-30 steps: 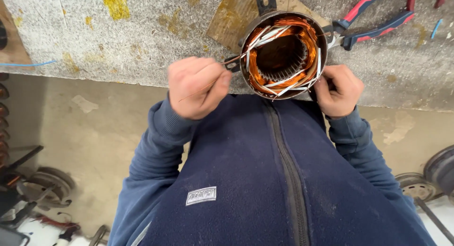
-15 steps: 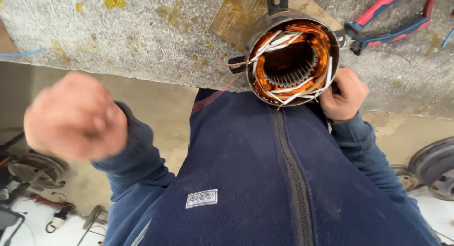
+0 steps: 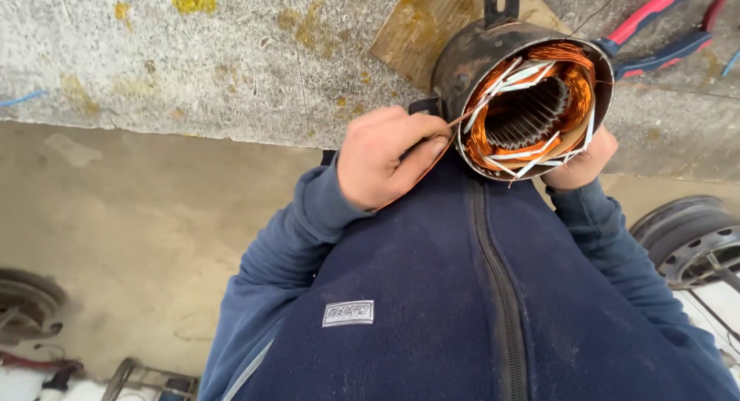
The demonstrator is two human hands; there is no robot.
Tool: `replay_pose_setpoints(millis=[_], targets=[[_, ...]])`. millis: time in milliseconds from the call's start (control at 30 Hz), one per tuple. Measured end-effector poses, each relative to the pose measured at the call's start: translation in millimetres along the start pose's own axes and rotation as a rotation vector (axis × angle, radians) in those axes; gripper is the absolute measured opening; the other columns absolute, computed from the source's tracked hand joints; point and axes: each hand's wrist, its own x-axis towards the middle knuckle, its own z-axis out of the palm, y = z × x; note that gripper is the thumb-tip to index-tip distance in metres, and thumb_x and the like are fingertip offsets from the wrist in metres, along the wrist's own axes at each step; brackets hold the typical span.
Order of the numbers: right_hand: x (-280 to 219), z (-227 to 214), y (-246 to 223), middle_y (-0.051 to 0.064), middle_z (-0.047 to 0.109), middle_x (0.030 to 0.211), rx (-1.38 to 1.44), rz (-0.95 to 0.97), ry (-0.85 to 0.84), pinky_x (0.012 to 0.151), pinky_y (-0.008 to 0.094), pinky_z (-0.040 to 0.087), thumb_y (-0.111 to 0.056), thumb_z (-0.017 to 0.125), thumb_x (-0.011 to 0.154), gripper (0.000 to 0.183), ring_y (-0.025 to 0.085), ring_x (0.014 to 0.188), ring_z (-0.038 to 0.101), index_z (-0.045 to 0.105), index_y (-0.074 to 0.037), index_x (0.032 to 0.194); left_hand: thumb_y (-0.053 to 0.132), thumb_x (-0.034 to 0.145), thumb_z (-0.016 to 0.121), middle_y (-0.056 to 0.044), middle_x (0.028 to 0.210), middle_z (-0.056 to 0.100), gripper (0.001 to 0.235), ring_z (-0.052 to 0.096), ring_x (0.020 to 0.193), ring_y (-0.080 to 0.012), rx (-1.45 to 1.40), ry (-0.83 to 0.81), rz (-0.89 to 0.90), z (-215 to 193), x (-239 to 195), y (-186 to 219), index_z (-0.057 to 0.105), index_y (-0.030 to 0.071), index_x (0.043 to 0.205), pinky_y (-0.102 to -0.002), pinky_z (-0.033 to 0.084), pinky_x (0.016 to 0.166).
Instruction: Manually winding and insulating the copper coils within an electric motor stator.
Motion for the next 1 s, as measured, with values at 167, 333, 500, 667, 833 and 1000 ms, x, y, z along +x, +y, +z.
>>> replay_pose_setpoints(millis=[167, 333, 500, 667, 833, 1000], targets=[[0.3, 2.1, -4.6, 0.016, 0.074, 0.106, -0.095, 0.015, -0.008, 0.084, 0.034, 0.056, -0.016, 0.076, 0.102, 0.025, 0.029, 0.095, 0.074, 0.07, 0.002, 0.119, 0.021, 0.103, 0.068, -0.003, 0.084, 0.076, 0.016, 0.072, 0.073, -0.0118, -0.674, -0.178, -0.335, 16.8, -16.0, -5.4, 0.071, 0.006, 0.106, -0.028, 0.057, 0.068], [10.4, 3.3, -25.0, 0.017, 0.072, 0.106, -0.029, 0.013, 0.021, 0.084, 0.035, 0.057, -0.013, 0.079, 0.101, 0.027, 0.031, 0.093, 0.074, 0.068, 0.003, 0.119, 0.023, 0.099, 0.076, -0.007, 0.076, 0.071, 0.019, 0.067, 0.065, -0.0147, -0.452, -0.287, -0.363, 20.8, -9.5, -11.1, 0.075, 0.004, 0.098, -0.029, 0.054, 0.064], [12.2, 1.9, -26.1, 0.018, 0.069, 0.099, -0.029, 0.011, 0.045, 0.079, 0.034, 0.056, -0.007, 0.079, 0.096, 0.024, 0.033, 0.086, 0.072, 0.07, 0.002, 0.115, 0.02, 0.093, 0.083, -0.008, 0.101, 0.074, 0.027, 0.075, 0.088, -0.0189, -0.198, -0.093, -0.099, -23.3, 4.7, 8.3, 0.071, 0.005, 0.113, -0.032, 0.06, 0.08], [10.6, 2.9, -23.7, 0.017, 0.063, 0.088, -0.028, -0.012, 0.045, 0.068, 0.035, 0.051, -0.003, 0.078, 0.096, 0.016, 0.033, 0.073, 0.064, 0.071, 0.001, 0.11, 0.015, 0.085, 0.091, -0.009, 0.101, 0.072, 0.034, 0.069, 0.084, -0.0262, 0.213, 0.035, 0.252, -41.2, 13.9, 27.9, 0.072, 0.005, 0.112, -0.037, 0.055, 0.072], [8.6, 3.7, -16.3, 0.016, 0.062, 0.085, 0.004, 0.005, 0.061, 0.067, 0.034, 0.051, -0.001, 0.075, 0.097, 0.007, 0.031, 0.072, 0.063, 0.069, 0.001, 0.1, 0.01, 0.09, 0.09, -0.007, 0.098, 0.071, 0.024, 0.068, 0.085, -0.0238, 0.266, 0.078, 0.336, -36.6, 42.6, 40.9, 0.074, 0.007, 0.108, -0.036, 0.054, 0.073], [16.2, -2.8, -28.5, 0.015, 0.064, 0.087, 0.068, -0.012, 0.039, 0.068, 0.033, 0.052, 0.002, 0.071, 0.095, 0.01, 0.029, 0.073, 0.066, 0.071, 0.001, 0.105, 0.012, 0.098, 0.084, -0.004, 0.1, 0.069, 0.014, 0.067, 0.093, -0.0236, 0.36, -0.052, 0.525, -29.5, 96.4, 58.1, 0.072, 0.008, 0.105, -0.037, 0.053, 0.08]])
